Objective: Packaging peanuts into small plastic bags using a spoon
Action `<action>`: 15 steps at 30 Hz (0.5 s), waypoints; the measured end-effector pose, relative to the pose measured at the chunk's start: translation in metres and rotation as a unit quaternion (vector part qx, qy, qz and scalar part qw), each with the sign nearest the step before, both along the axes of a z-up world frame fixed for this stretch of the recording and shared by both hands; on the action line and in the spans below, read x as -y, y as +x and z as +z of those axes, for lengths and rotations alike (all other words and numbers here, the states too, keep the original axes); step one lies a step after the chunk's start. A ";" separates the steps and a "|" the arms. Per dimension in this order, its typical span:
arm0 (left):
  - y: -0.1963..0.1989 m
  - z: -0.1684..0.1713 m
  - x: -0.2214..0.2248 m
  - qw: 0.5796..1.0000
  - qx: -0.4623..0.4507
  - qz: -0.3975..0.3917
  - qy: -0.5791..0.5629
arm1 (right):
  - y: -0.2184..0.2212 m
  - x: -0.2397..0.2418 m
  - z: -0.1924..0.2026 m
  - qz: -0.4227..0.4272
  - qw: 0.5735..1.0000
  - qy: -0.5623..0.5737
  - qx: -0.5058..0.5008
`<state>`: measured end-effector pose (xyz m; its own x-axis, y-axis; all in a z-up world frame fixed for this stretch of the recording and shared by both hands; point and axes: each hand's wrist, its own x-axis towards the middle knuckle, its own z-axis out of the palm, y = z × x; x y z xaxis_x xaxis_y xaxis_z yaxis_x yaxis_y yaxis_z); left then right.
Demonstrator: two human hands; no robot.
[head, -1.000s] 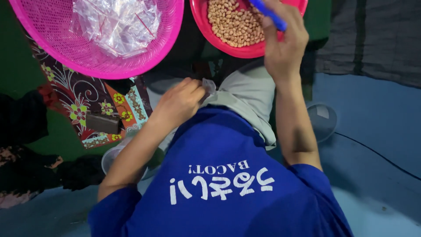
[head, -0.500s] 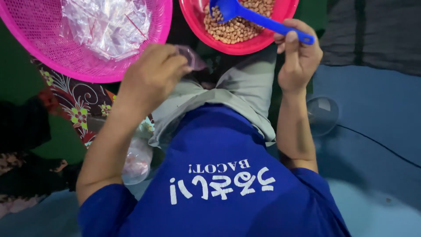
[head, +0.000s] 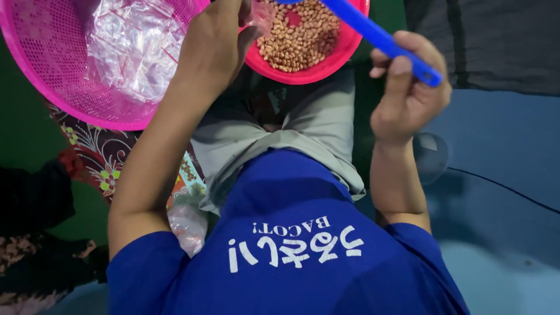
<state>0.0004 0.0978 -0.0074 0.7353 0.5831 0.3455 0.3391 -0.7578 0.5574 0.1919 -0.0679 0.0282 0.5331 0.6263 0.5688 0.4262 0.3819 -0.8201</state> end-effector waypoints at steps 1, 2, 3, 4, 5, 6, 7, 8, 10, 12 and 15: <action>0.002 -0.006 -0.002 0.999 -0.013 0.021 -0.024 | -0.003 0.000 0.002 0.002 0.999 -0.011 0.034; 0.004 -0.007 -0.004 0.999 -0.012 0.021 -0.023 | -0.005 -0.001 0.008 0.001 0.999 -0.009 0.036; 0.005 -0.008 -0.005 0.999 -0.030 0.034 -0.025 | -0.008 -0.003 0.014 0.026 0.997 -0.017 0.073; 0.005 -0.009 -0.006 0.997 -0.048 0.048 -0.028 | -0.011 -0.004 0.019 0.052 0.992 -0.025 0.110; 0.005 -0.012 -0.007 0.997 -0.047 0.051 -0.028 | -0.012 -0.004 0.020 0.054 0.992 -0.024 0.110; 0.005 -0.015 -0.007 0.997 -0.052 0.057 -0.018 | -0.012 -0.005 0.020 0.054 0.989 -0.025 0.134; 0.004 -0.018 -0.008 0.996 -0.057 0.062 -0.008 | -0.013 -0.005 0.021 0.055 0.986 -0.025 0.157; 0.004 -0.019 -0.008 0.996 -0.057 0.065 -0.009 | -0.013 -0.005 0.021 0.058 0.986 -0.025 0.157; 0.004 -0.022 -0.009 0.994 -0.080 0.077 -0.002 | -0.013 -0.005 0.020 0.060 0.982 -0.016 0.179; 0.002 -0.022 -0.009 0.995 -0.066 0.068 -0.007 | -0.012 -0.005 0.018 0.064 0.982 -0.012 0.178; 0.002 -0.023 -0.009 0.997 -0.053 0.056 -0.005 | -0.010 -0.004 0.012 0.063 0.982 -0.004 0.175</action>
